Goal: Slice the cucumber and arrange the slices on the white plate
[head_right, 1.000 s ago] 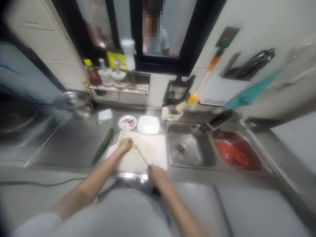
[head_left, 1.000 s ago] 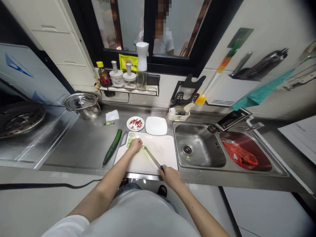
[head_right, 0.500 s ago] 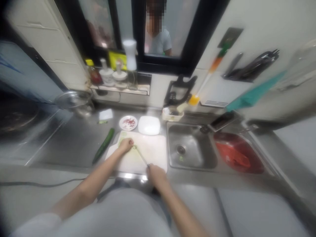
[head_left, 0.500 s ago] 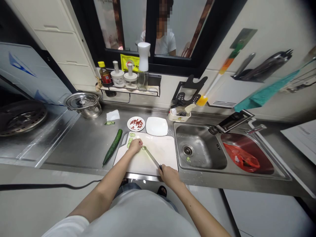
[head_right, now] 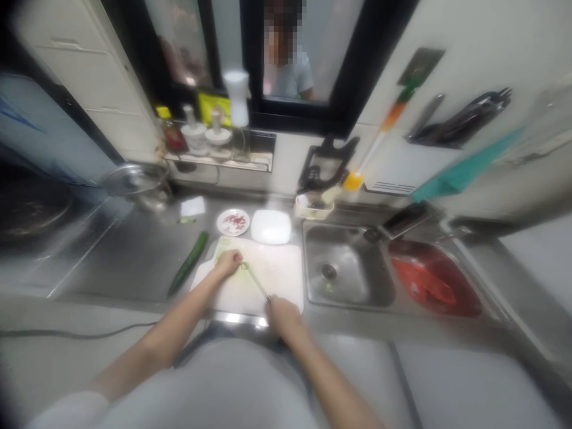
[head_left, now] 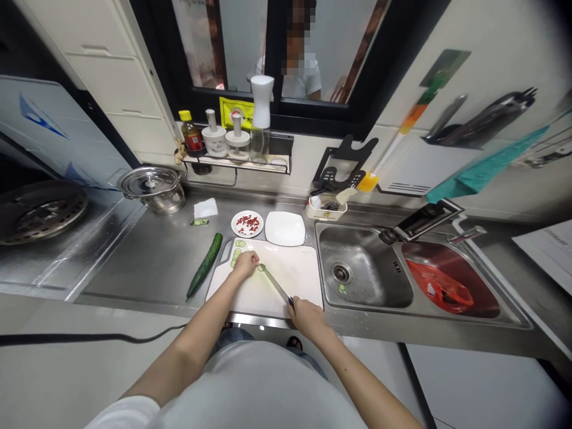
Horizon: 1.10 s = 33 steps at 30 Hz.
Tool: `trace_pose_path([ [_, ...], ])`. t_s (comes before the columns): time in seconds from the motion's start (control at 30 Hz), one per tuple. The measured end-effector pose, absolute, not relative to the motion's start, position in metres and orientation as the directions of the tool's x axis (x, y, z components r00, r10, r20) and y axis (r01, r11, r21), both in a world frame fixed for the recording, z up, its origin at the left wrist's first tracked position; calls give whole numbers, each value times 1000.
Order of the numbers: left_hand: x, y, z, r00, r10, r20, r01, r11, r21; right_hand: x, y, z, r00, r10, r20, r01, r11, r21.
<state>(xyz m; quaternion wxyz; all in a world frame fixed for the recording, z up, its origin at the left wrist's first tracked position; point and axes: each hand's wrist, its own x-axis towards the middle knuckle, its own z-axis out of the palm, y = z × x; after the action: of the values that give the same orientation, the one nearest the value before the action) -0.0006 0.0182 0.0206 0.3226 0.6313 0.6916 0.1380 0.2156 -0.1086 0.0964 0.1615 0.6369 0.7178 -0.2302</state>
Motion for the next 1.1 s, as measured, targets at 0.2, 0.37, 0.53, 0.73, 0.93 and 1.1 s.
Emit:
trace_pose_path([
  [0.2,-1,18,19,-5,964,-267,785,169,596,215,-108,97,-146,831,-536,988,93,-125],
  [0.37,-1,18,19,-6,966,-260,785,165,597,214,-108,97,-143,837,-528,988,90,-124],
  [0.53,-1,17,19,-9,967,-253,782,165,601,214,-107,97,-153,839,-523,987,104,-122],
  [0.73,-1,17,18,-12,967,-256,780,169,603,214,-106,98,-157,839,-520,986,108,-123],
  [0.93,-1,17,18,-3,967,-256,787,160,596,213,-105,99,-153,843,-515,987,110,-114],
  [1.1,-2,19,17,-1,966,-260,789,161,594,213,-104,102,-155,844,-513,988,127,-89],
])
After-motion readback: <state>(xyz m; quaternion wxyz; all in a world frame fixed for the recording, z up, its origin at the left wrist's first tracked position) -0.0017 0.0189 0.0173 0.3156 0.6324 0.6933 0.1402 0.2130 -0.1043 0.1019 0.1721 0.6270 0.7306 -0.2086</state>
